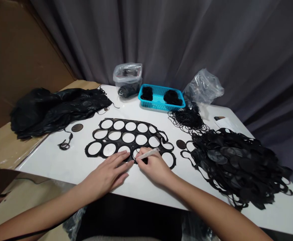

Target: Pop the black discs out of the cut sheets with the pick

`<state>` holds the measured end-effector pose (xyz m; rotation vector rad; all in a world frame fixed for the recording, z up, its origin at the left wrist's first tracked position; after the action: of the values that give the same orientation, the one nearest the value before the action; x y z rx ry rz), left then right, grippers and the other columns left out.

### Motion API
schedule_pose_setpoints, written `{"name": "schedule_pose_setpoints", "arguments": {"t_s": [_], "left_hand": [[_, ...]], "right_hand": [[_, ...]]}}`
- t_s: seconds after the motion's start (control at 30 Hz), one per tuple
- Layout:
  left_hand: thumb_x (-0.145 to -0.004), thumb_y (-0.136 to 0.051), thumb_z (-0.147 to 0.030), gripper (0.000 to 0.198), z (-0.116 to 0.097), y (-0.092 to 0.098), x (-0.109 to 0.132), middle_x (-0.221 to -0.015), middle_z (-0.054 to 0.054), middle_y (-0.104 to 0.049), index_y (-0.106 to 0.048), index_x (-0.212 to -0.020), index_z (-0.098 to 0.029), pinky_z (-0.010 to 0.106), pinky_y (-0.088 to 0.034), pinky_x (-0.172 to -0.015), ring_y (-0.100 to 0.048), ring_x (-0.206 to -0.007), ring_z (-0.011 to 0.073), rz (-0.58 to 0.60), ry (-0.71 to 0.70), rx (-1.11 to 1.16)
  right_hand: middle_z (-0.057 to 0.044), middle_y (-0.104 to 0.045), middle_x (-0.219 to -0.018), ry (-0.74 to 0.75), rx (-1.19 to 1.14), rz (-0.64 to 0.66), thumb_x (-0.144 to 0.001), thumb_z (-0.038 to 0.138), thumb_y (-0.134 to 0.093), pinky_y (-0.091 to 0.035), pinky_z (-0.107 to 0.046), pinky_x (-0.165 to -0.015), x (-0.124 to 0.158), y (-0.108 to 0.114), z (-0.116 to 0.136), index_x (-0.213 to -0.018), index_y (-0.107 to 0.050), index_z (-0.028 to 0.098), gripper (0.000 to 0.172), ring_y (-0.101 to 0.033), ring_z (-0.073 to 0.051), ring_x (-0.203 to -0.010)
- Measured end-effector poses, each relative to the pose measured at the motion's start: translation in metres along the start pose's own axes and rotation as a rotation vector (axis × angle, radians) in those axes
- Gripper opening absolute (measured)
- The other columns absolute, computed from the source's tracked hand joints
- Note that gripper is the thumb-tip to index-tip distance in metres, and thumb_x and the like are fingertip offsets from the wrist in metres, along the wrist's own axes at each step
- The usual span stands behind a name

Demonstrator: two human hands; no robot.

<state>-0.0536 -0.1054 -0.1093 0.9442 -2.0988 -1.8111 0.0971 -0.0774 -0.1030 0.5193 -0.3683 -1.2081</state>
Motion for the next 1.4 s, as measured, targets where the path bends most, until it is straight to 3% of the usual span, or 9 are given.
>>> {"name": "schedule_pose_setpoints", "arguments": {"t_s": [0.27, 0.33, 0.5, 0.57, 0.63, 0.73, 0.87, 1.13, 1.4], "left_hand": [[-0.093, -0.057, -0.02, 0.041, 0.003, 0.0, 0.0, -0.152, 0.017, -0.041, -0.057, -0.134, -0.018, 0.056, -0.037, -0.114, -0.034, -0.145, 0.0363, 0.0, 0.011, 0.024], [-0.091, -0.059, -0.018, 0.042, 0.004, -0.002, 0.0, -0.153, 0.019, -0.04, -0.057, -0.133, -0.017, 0.057, -0.037, -0.113, -0.035, -0.144, 0.0382, 0.019, 0.02, 0.025], [-0.091, -0.06, -0.021, 0.043, 0.002, 0.0, 0.001, -0.153, 0.02, -0.039, -0.056, -0.134, -0.017, 0.058, -0.036, -0.113, -0.032, -0.145, 0.0397, 0.033, 0.015, 0.031], [-0.092, -0.061, -0.023, 0.044, 0.001, 0.003, 0.003, -0.153, 0.019, -0.038, -0.055, -0.135, -0.017, 0.057, -0.037, -0.114, -0.033, -0.145, 0.0386, 0.037, 0.005, 0.034], [-0.093, -0.06, -0.024, 0.047, 0.0, 0.007, 0.008, -0.153, 0.018, -0.038, -0.051, -0.138, -0.016, 0.053, -0.039, -0.114, -0.035, -0.144, 0.0353, 0.027, 0.003, 0.04], [-0.096, -0.054, -0.023, 0.045, 0.004, 0.015, 0.019, -0.147, 0.019, -0.045, -0.048, -0.14, -0.013, 0.049, -0.044, -0.112, -0.042, -0.139, 0.0317, -0.061, 0.06, 0.013], [-0.098, -0.052, -0.026, 0.039, 0.009, 0.018, 0.031, -0.139, 0.021, -0.052, -0.053, -0.134, -0.01, 0.05, -0.049, -0.106, -0.048, -0.134, 0.0337, -0.107, 0.129, -0.061], [-0.099, -0.05, -0.027, 0.037, 0.007, 0.014, 0.037, -0.141, 0.021, -0.053, -0.054, -0.132, -0.009, 0.049, -0.044, -0.112, -0.043, -0.139, 0.0333, -0.082, 0.111, -0.068], [-0.098, -0.05, -0.025, 0.038, 0.007, 0.011, 0.037, -0.143, 0.02, -0.051, -0.054, -0.132, -0.009, 0.049, -0.041, -0.114, -0.041, -0.141, 0.0337, -0.059, 0.12, -0.075]], "right_hand": [[-0.013, -0.067, -0.11, 0.404, 0.523, -0.051, -0.091, 0.009, -0.046, -0.04, -0.042, -0.083, 0.021, -0.02, 0.022, -0.103, -0.056, 0.017, 0.018, -0.057, -0.027, -0.098], [-0.013, -0.068, -0.102, 0.376, 0.549, -0.147, -0.092, 0.011, -0.042, -0.04, -0.041, -0.081, 0.011, 0.003, 0.013, -0.097, -0.056, 0.018, 0.016, -0.059, -0.027, -0.093], [-0.009, -0.066, -0.082, 0.014, 0.464, -0.555, -0.093, 0.029, -0.047, -0.04, -0.034, -0.068, -0.021, 0.109, -0.033, -0.076, -0.05, 0.021, 0.019, -0.056, -0.021, -0.07], [-0.007, -0.066, -0.079, -0.111, 0.292, -0.575, -0.088, 0.037, -0.055, -0.041, -0.032, -0.062, -0.031, 0.126, -0.045, -0.071, -0.049, 0.021, 0.024, -0.056, -0.02, -0.067], [-0.008, -0.068, -0.085, -0.185, -0.049, -0.456, -0.083, 0.041, -0.063, -0.044, -0.029, -0.058, -0.042, 0.114, -0.048, -0.07, -0.05, 0.021, 0.027, -0.061, -0.021, -0.075], [-0.009, -0.067, -0.096, -0.288, -0.592, -0.193, -0.075, 0.041, -0.075, -0.048, -0.024, -0.052, -0.053, 0.062, -0.035, -0.075, -0.051, 0.02, 0.032, -0.067, -0.023, -0.09], [-0.007, -0.064, -0.095, -0.355, -0.839, 0.008, -0.072, 0.04, -0.082, -0.056, -0.028, -0.073, -0.051, 0.002, -0.014, -0.078, -0.05, 0.018, 0.039, -0.069, -0.02, -0.091], [-0.004, -0.06, -0.095, -0.075, -0.229, 0.173, -0.095, 0.032, -0.052, -0.045, -0.034, -0.089, -0.027, -0.035, 0.014, -0.078, -0.047, 0.02, 0.021, -0.058, -0.019, -0.096], [-0.003, -0.059, -0.095, -0.018, -0.134, 0.111, -0.095, 0.026, -0.051, -0.042, -0.032, -0.086, -0.025, -0.039, 0.018, -0.076, -0.045, 0.02, 0.02, -0.056, -0.018, -0.093]]}}
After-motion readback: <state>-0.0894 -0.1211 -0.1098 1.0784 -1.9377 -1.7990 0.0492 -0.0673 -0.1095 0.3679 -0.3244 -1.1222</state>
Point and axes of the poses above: each hand's wrist, its own x-axis away from the middle knuckle, its own y-axis out of the back of the hand, z = x × y, the point moved 7 cm from there along -x, towards the middle knuckle
